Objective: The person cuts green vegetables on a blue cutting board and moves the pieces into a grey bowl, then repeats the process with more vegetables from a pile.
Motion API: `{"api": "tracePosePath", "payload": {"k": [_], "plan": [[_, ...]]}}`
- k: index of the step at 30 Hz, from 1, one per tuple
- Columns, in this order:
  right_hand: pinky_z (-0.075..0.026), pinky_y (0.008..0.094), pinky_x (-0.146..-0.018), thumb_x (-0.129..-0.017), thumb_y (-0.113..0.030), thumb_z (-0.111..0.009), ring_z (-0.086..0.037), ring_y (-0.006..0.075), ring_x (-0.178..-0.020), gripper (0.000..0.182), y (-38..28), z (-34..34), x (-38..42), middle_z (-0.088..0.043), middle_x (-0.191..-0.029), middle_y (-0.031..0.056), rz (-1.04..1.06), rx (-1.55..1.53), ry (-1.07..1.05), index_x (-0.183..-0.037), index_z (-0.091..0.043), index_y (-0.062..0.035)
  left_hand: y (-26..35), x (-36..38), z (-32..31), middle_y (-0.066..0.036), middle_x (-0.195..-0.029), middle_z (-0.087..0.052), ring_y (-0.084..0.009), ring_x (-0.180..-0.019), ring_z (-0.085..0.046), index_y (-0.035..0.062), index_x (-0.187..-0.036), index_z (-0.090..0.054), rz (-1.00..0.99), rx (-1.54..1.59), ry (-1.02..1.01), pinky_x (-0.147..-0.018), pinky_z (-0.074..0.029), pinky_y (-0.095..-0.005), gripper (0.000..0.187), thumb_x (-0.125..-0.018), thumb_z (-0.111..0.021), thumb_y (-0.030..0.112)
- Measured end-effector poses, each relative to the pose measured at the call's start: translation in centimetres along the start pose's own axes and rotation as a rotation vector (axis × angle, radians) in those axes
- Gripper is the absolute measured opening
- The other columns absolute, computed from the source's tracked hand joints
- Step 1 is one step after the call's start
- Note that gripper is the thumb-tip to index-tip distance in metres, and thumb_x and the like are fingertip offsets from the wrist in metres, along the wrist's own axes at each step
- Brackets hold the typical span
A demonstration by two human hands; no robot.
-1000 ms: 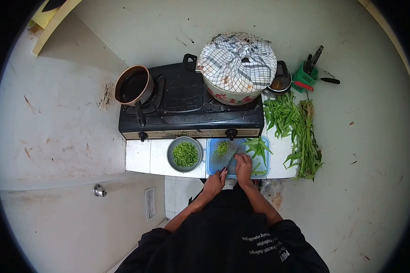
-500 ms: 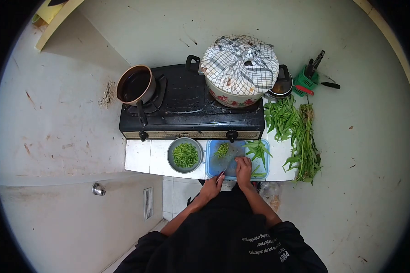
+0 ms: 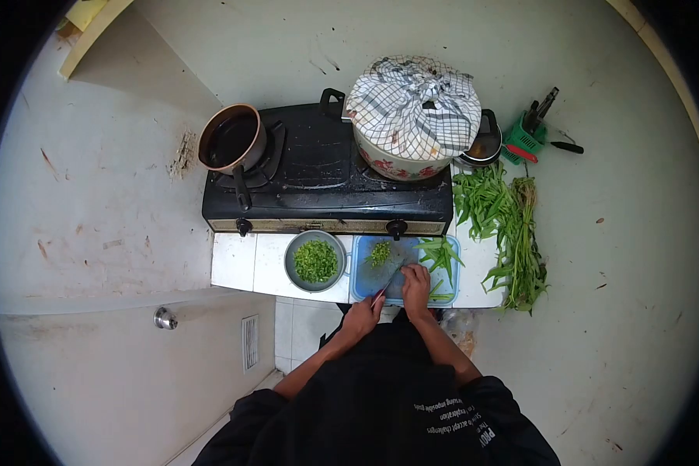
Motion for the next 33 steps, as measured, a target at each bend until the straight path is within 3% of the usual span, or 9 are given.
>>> {"api": "tracePosePath", "payload": {"k": [4,7,13,16,19,28,33], "plan": [[-0.046,0.0431,-0.083,-0.07,0.008,-0.063,-0.059,0.0313,-0.097,0.036,0.3,-0.3,0.3,-0.062,-0.101,0.01,0.041,0.051,-0.002,-0.104,-0.07,-0.0033,1.3,-1.0,-0.2,-0.033,-0.084,-0.068,-0.0521,-0.083,-0.067,-0.0011,-0.099,-0.064,-0.021,-0.057,0.075,-0.073,-0.054,-0.0597,0.054,-0.102,-0.048,0.051],[-0.045,0.0414,-0.083,-0.07,0.004,-0.065,-0.058,0.0286,-0.098,0.04,0.1,0.3,0.5,-0.061,-0.102,0.0078,0.112,0.153,-0.024,-0.108,-0.07,-0.0044,0.9,-0.6,0.1,-0.034,-0.084,-0.067,-0.054,-0.086,-0.065,-0.0014,-0.103,-0.063,0.006,-0.079,0.06,-0.075,-0.052,-0.0615,0.054,-0.103,-0.047,0.051],[-0.044,0.0413,-0.083,-0.085,-0.01,-0.068,-0.056,0.0262,-0.101,0.033,0.7,0.5,0.8,-0.06,-0.108,0.007,0.193,0.27,-0.117,-0.118,-0.066,-0.0055,-0.2,-0.2,1.1,-0.033,-0.077,-0.066,-0.0533,-0.078,-0.067,-0.0006,-0.099,-0.063,0.005,-0.103,0.143,-0.07,-0.055,-0.0599,0.052,-0.102,-0.049,0.05],[-0.045,0.0399,-0.084,-0.09,-0.014,-0.067,-0.057,0.026,-0.1,0.024,-0.8,1.4,0.8,-0.061,-0.107,0.007,0.169,0.272,-0.081,-0.112,-0.069,-0.0045,0.0,-0.6,1.3,-0.034,-0.084,-0.067,-0.0538,-0.087,-0.065,-0.0016,-0.104,-0.063,-0.003,-0.016,0.076,-0.077,-0.052,-0.0608,0.054,-0.102,-0.049,0.05],[-0.045,0.0399,-0.085,-0.089,-0.016,-0.068,-0.057,0.026,-0.102,0.027,-0.5,1.2,0.8,-0.061,-0.109,0.0073,0.164,0.276,-0.101,-0.113,-0.069,-0.0043,0.2,0.0,1.5,-0.034,-0.086,-0.067,-0.0535,-0.089,-0.065,-0.002,-0.102,-0.064,-0.027,-0.032,-0.012,-0.079,-0.052,-0.0593,0.054,-0.102,-0.049,0.05],[-0.045,0.0408,-0.088,-0.088,-0.015,-0.068,-0.057,0.0265,-0.105,0.028,-0.6,1.0,1.0,-0.061,-0.112,0.0076,0.118,0.251,-0.097,-0.114,-0.068,-0.0042,-0.7,0.7,0.9,-0.036,-0.087,-0.066,-0.0538,-0.091,-0.064,-0.0043,-0.1,-0.064,-0.038,-0.001,-0.022,-0.079,-0.051,-0.0576,0.052,-0.102,-0.051,0.046],[-0.045,0.0422,-0.089,-0.089,-0.015,-0.067,-0.056,0.028,-0.108,0.029,-0.9,0.7,1.2,-0.061,-0.114,0.0087,0.078,0.253,-0.101,-0.116,-0.068,-0.0037,-0.7,-0.6,-0.5,-0.034,-0.082,-0.067,-0.0539,-0.084,-0.065,-0.0019,-0.102,-0.065,-0.067,-0.023,0.057,-0.076,-0.053,-0.06,0.052,-0.101,-0.052,0.048]]}}
Point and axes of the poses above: each hand's wrist, its own x-axis away from the middle knuckle, its own z-axis out of the back of the hand, y = z × x, the point moved 1 cm from there along -x, towards the middle knuckle
